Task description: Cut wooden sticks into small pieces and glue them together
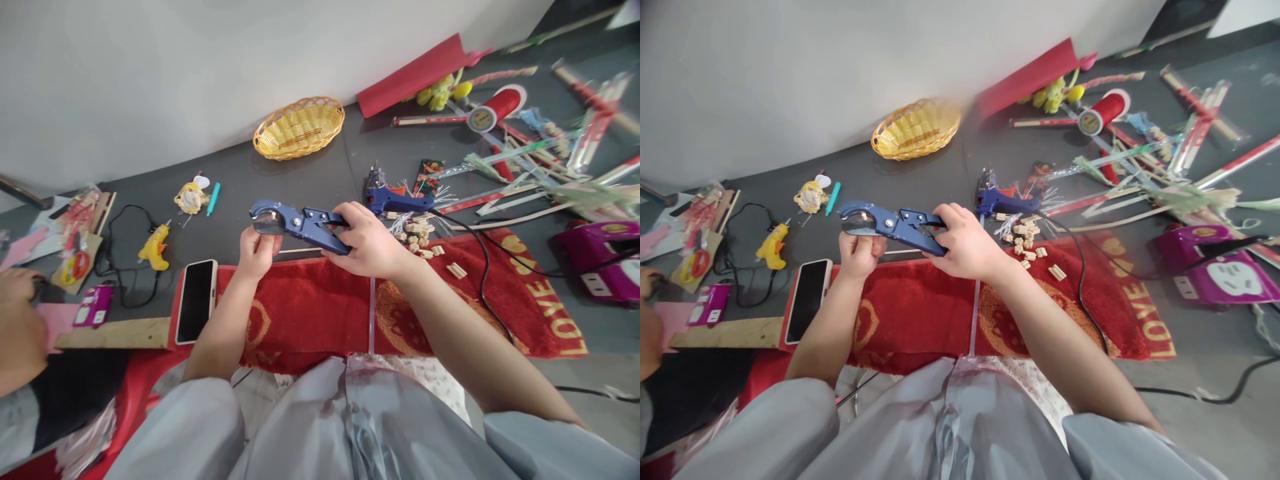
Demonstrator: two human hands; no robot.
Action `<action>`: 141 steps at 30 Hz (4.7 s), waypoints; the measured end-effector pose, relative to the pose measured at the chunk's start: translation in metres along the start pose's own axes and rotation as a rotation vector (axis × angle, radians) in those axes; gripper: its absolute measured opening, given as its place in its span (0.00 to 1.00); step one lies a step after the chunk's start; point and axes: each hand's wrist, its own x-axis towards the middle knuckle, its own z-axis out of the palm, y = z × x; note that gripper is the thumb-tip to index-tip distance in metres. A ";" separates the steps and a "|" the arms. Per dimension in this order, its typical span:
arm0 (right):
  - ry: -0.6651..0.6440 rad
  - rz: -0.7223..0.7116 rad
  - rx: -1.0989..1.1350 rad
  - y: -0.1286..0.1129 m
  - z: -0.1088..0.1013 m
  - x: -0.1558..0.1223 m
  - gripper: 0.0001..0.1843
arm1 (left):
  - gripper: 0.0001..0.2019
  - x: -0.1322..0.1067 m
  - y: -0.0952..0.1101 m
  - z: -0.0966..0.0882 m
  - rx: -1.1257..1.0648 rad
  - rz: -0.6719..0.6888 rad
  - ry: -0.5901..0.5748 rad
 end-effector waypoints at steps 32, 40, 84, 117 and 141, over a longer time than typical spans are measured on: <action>-0.148 0.175 0.103 -0.002 0.005 0.002 0.12 | 0.15 0.008 0.013 0.008 -0.012 0.158 0.004; -0.182 0.196 0.145 -0.002 0.005 0.003 0.13 | 0.16 0.007 0.014 0.009 0.015 0.133 0.060; -0.236 0.201 0.239 -0.002 0.005 0.005 0.12 | 0.14 0.010 0.007 0.007 -0.068 0.208 0.046; -0.256 0.191 0.304 0.000 0.001 0.005 0.11 | 0.18 0.010 0.010 0.007 -0.144 0.133 0.058; -0.277 0.259 0.246 -0.006 -0.003 0.006 0.12 | 0.17 0.009 0.016 0.016 -0.352 -0.029 0.057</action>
